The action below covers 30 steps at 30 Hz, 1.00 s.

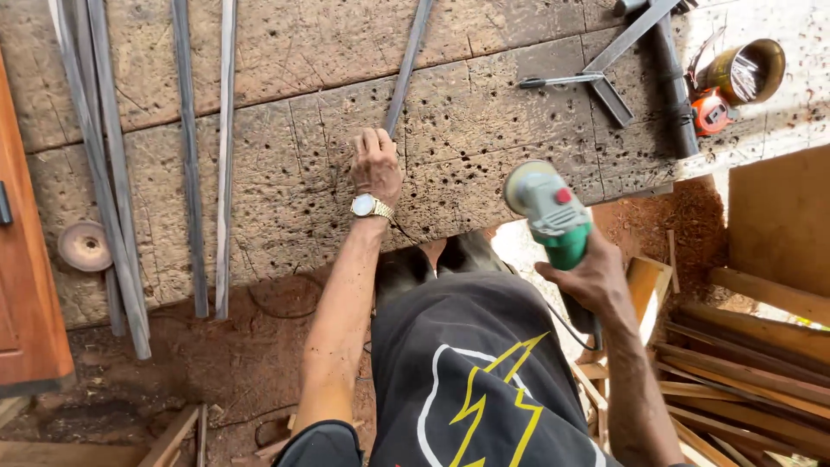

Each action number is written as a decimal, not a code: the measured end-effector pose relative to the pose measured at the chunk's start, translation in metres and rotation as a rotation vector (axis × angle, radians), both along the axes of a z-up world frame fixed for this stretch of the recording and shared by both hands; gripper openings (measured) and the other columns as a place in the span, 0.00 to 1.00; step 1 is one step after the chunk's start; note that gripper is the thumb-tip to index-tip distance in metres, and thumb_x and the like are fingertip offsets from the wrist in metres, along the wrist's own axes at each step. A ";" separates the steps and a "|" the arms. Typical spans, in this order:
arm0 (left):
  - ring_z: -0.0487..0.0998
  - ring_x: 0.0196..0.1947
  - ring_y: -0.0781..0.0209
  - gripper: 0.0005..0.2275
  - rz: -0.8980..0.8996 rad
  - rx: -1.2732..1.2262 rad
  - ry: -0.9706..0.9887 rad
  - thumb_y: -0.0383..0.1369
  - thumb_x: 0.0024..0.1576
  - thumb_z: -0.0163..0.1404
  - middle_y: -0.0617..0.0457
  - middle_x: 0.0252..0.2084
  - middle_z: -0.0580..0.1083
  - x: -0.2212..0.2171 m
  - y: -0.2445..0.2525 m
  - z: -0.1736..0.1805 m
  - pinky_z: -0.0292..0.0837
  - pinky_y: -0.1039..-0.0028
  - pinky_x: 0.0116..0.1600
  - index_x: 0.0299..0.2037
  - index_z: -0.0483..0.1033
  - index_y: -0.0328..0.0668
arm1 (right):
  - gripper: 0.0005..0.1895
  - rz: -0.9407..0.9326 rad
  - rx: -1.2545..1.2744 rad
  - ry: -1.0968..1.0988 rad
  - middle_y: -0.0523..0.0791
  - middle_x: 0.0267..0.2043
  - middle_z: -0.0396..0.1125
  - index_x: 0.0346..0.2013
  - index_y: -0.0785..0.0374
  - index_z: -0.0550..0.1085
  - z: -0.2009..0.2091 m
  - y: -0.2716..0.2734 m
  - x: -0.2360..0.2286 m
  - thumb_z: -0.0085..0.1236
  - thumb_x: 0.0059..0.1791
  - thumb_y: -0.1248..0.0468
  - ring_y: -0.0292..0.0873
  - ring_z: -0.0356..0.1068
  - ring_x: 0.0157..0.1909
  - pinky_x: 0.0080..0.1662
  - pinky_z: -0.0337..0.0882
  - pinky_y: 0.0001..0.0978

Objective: The person uses a handheld angle grinder to smooth the surface of long metal rods placed on a wooden workbench. They hold the rod with one hand and operate the grinder with the other, moving the tool along the length of the metal. After grinding, the person places the rod aside and picks up another one to repeat the process.

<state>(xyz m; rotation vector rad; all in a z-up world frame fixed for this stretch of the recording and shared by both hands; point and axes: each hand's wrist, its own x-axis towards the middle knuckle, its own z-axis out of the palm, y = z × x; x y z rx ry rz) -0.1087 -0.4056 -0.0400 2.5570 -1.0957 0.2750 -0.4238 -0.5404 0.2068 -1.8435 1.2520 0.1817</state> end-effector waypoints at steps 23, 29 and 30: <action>0.70 0.15 0.58 0.24 0.446 0.038 0.900 0.56 0.62 0.41 0.50 0.16 0.69 -0.140 0.209 0.081 0.63 0.64 0.21 0.39 0.77 0.42 | 0.36 0.801 -0.041 -0.038 0.55 0.35 0.74 0.53 0.65 0.65 -0.071 0.028 0.141 0.72 0.35 0.61 0.53 0.76 0.30 0.33 0.80 0.46; 0.67 0.15 0.54 0.31 0.512 0.167 1.042 0.61 0.64 0.28 0.47 0.14 0.66 -0.196 0.271 0.045 0.61 0.62 0.24 0.41 0.80 0.46 | 0.28 0.939 0.019 -0.190 0.55 0.30 0.74 0.41 0.65 0.64 -0.078 0.049 0.131 0.70 0.35 0.65 0.56 0.75 0.29 0.34 0.75 0.55; 0.67 0.15 0.51 0.31 0.578 0.245 1.055 0.61 0.61 0.28 0.46 0.14 0.66 -0.203 0.279 0.037 0.62 0.60 0.23 0.46 0.80 0.49 | 0.25 0.926 0.100 -0.186 0.55 0.31 0.72 0.41 0.64 0.63 -0.079 0.051 0.129 0.67 0.36 0.66 0.56 0.75 0.30 0.32 0.78 0.49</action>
